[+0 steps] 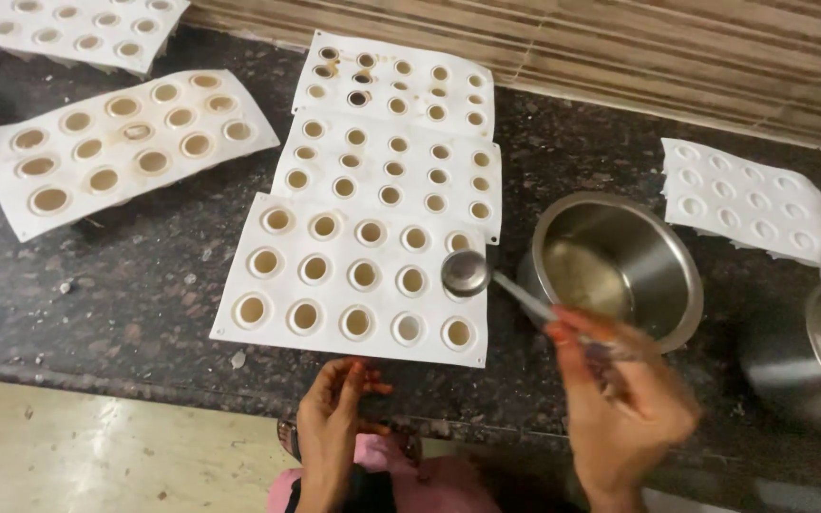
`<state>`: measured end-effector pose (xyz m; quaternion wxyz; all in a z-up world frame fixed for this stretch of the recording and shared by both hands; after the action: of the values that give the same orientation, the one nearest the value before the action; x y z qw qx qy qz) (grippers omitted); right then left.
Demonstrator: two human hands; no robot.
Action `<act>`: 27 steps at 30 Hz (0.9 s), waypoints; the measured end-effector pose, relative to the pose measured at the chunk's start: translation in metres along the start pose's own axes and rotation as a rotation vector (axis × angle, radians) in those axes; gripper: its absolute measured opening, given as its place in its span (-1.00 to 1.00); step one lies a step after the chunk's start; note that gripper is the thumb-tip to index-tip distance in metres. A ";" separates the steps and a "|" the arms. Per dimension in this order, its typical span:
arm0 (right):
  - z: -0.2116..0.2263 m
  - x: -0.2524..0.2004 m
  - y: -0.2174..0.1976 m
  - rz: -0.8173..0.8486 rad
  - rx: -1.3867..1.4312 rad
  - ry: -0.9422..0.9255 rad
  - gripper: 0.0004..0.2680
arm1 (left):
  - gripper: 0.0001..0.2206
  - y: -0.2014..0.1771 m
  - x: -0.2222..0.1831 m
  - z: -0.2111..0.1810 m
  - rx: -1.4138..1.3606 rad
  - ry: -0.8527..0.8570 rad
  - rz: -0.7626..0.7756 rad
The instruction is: Applying a liquid substance to silicone molds using a spoon.
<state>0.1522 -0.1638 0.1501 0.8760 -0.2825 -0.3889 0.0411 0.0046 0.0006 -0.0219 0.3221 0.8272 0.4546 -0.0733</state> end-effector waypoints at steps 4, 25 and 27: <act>-0.040 0.032 -0.030 -0.157 0.034 0.090 -0.93 | -0.70 0.003 -0.002 -0.004 0.046 0.009 -0.023; -0.119 0.088 0.030 0.098 -0.554 -0.179 -0.90 | -0.70 0.006 -0.001 -0.001 0.051 0.024 -0.027; -0.109 0.084 0.035 0.123 -0.446 -0.142 -0.90 | -0.70 0.008 -0.001 -0.002 0.045 0.008 -0.039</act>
<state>0.2929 -0.1604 0.1279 0.7582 -0.4886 -0.4309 0.0272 0.0095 -0.0020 -0.0164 0.3000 0.8255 0.4701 -0.0868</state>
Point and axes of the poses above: each hand's wrist, its own x-axis towards the middle knuckle, its own y-axis out of the palm, z = x × y, the point moved 1 cm from there along x, towards the middle knuckle, and after that the axes turned 12 degrees about -x, right-handed, at the moved point
